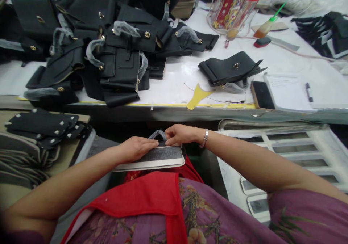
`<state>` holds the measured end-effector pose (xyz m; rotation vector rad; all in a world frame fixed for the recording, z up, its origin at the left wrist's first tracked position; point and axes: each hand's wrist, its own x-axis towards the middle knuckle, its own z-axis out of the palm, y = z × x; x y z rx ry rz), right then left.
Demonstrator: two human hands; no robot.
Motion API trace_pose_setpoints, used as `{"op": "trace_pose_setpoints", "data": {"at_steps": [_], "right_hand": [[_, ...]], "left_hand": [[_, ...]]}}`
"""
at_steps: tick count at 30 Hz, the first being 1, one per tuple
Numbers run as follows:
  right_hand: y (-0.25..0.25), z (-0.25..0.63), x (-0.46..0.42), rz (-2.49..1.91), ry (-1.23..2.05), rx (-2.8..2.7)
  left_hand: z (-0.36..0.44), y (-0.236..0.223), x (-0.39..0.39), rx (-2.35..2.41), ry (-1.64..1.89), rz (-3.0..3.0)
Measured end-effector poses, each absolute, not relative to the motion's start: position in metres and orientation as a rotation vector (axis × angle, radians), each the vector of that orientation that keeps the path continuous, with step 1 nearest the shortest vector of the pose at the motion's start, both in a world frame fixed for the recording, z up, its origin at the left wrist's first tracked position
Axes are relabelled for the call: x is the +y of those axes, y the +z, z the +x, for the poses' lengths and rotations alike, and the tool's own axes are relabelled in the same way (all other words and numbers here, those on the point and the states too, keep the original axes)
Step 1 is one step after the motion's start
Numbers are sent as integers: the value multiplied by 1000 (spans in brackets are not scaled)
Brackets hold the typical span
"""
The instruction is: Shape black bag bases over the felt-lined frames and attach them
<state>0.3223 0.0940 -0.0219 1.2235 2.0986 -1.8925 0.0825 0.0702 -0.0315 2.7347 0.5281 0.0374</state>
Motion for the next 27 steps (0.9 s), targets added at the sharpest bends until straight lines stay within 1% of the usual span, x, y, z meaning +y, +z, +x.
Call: {"op": "trace_pose_setpoints", "data": {"at_steps": [5,12,17,21,27], "right_hand": [[-24,310,99,1181,-1943,2044],[-28,280,106,1026,-1813,2287],[-22,252,105,1019,-1764,2318],[-22,226,106,992,-1746,2328],[-32,182,110,880,-1586,2535]], "left_hand": [[65,-30,79,488,58,2607],[36,-36,73,485,41,2720],[6,-36,68,485,133,2771],[-20,-34,64,548,173,2780],[-38,-31,56,672,210,2738]]}}
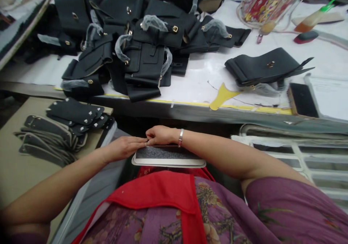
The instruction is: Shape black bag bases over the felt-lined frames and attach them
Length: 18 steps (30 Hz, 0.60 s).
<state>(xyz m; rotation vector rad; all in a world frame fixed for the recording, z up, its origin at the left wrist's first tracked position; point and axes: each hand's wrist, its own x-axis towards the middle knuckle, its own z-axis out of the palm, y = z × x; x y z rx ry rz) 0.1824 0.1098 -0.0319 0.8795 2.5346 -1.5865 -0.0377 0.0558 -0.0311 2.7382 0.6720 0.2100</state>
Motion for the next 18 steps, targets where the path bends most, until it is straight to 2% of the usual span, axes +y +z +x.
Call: {"op": "trace_pose_setpoints", "data": {"at_steps": [5,12,18], "right_hand": [[-22,207,107,910,-1486,2555],[-3,292,90,1271,-1319,2478],[13,329,12,1594,-1012,2962]], "left_hand": [[-33,-31,53,795,157,2707],[-22,-15,47,908,6,2777],[42,-8,3,947,360,2642]]}}
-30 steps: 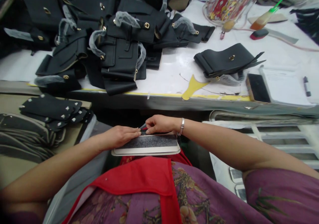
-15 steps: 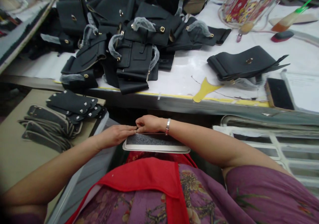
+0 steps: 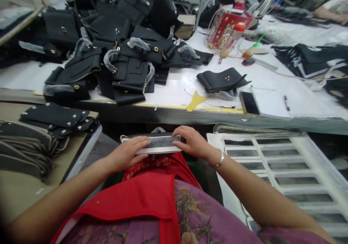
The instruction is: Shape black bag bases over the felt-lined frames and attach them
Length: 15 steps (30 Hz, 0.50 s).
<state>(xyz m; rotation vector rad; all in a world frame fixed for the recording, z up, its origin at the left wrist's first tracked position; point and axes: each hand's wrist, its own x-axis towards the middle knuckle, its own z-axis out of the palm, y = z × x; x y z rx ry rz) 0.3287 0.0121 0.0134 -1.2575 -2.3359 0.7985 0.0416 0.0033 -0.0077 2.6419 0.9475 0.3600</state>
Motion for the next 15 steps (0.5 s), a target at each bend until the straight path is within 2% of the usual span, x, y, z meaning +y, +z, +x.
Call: {"op": "trace_pose_setpoints", "data": {"at_steps": [7,15], "right_hand": [[-27,329,-49,-1313,411,-2271],[-29,308,-47,-1486,292,-2130]], "left_hand": [[101,-28,-23,986,522,2671],[113,-21,-26,1200,356,2681]]}}
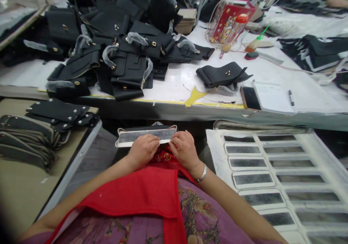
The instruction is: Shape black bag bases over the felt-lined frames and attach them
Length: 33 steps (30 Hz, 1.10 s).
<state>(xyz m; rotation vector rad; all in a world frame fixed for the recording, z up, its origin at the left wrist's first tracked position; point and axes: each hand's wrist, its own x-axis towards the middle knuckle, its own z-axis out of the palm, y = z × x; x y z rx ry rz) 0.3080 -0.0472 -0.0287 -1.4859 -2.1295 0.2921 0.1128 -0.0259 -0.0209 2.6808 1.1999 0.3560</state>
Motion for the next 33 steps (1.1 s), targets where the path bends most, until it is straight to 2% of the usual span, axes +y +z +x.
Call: {"op": "trace_pose_setpoints", "data": {"at_steps": [6,8,11,14,17,20,33], "right_hand": [[-33,302,-47,-1681,235,-1880],[-37,307,-50,-1847,338,-1706],[-45,312,-57,-2017,824,-1513],[-50,307,-62,-1947,1374,-1211],[-49,299,-61,-1746,1631,-957],[-43,293,-57,-1623,1688,-832],[-21,271,-36,-1709,1855,-226]], "left_hand": [[125,-10,-19,1467,268,2583],[124,-10,-17,1506,249,2515],[122,-11,-14,1492,232,2427],[120,-13,-12,1487,231,2391],[119,-14,-10,1467,224,2382],[118,-13,-6,1448,213,2390],[122,-13,4,1432,160,2379]]}}
